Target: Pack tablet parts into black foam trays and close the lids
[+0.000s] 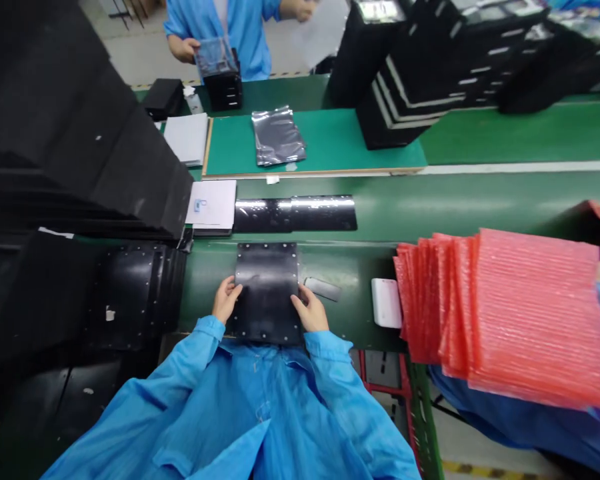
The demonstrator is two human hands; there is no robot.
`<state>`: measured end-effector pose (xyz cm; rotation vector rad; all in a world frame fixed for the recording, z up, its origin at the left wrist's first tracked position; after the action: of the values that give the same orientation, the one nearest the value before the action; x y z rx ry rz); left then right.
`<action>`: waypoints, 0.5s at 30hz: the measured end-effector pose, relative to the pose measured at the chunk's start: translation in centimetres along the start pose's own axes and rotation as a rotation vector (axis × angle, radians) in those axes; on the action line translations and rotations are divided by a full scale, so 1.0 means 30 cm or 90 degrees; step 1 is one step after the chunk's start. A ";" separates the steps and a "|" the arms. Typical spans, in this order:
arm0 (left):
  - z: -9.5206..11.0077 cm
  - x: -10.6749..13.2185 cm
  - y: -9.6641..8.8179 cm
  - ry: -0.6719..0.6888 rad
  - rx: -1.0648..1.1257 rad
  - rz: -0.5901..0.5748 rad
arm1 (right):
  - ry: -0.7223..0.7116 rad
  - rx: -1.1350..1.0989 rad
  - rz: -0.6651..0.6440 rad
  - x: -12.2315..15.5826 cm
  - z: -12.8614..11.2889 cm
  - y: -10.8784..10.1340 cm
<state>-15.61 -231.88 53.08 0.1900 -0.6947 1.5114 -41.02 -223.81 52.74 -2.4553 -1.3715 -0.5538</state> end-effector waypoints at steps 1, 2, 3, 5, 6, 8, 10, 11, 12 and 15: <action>0.028 0.027 0.040 0.042 -0.063 0.013 | -0.051 0.057 0.000 -0.029 -0.016 -0.069; 0.061 0.061 0.085 0.099 -0.133 0.024 | -0.110 0.130 0.000 -0.060 -0.032 -0.135; 0.095 0.100 0.140 0.165 -0.201 0.023 | -0.166 0.213 -0.002 -0.094 -0.040 -0.192; 0.141 0.182 0.277 0.265 -0.312 -0.023 | -0.224 0.374 -0.025 -0.170 -0.019 -0.277; 0.148 0.216 0.351 0.280 -0.361 -0.062 | -0.233 0.449 -0.046 -0.207 0.006 -0.304; 0.137 0.261 0.484 0.255 -0.471 -0.124 | -0.242 0.562 -0.081 -0.263 0.059 -0.335; 0.117 0.278 0.573 0.220 -0.588 -0.140 | -0.265 0.620 -0.109 -0.284 0.087 -0.337; 0.109 0.281 0.601 0.211 -0.634 -0.139 | -0.284 0.643 -0.131 -0.280 0.088 -0.327; 0.104 0.281 0.619 0.210 -0.664 -0.133 | -0.303 0.668 -0.158 -0.269 0.080 -0.310; 0.096 0.276 0.637 0.217 -0.694 -0.123 | -0.340 0.788 -0.230 -0.218 0.026 -0.246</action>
<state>-35.35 -224.73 53.98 -0.7841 -1.0801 0.7862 -50.30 -224.61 49.46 -1.3420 -1.6072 0.7680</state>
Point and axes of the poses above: each hand's wrist, its own x-axis away from the middle knuckle, its own y-axis out of the palm, z = x × y, the point moved 6 cm from there along -x, towards the middle knuckle, and after that the axes turned 2 degrees about -x, right-handed, at the moved point
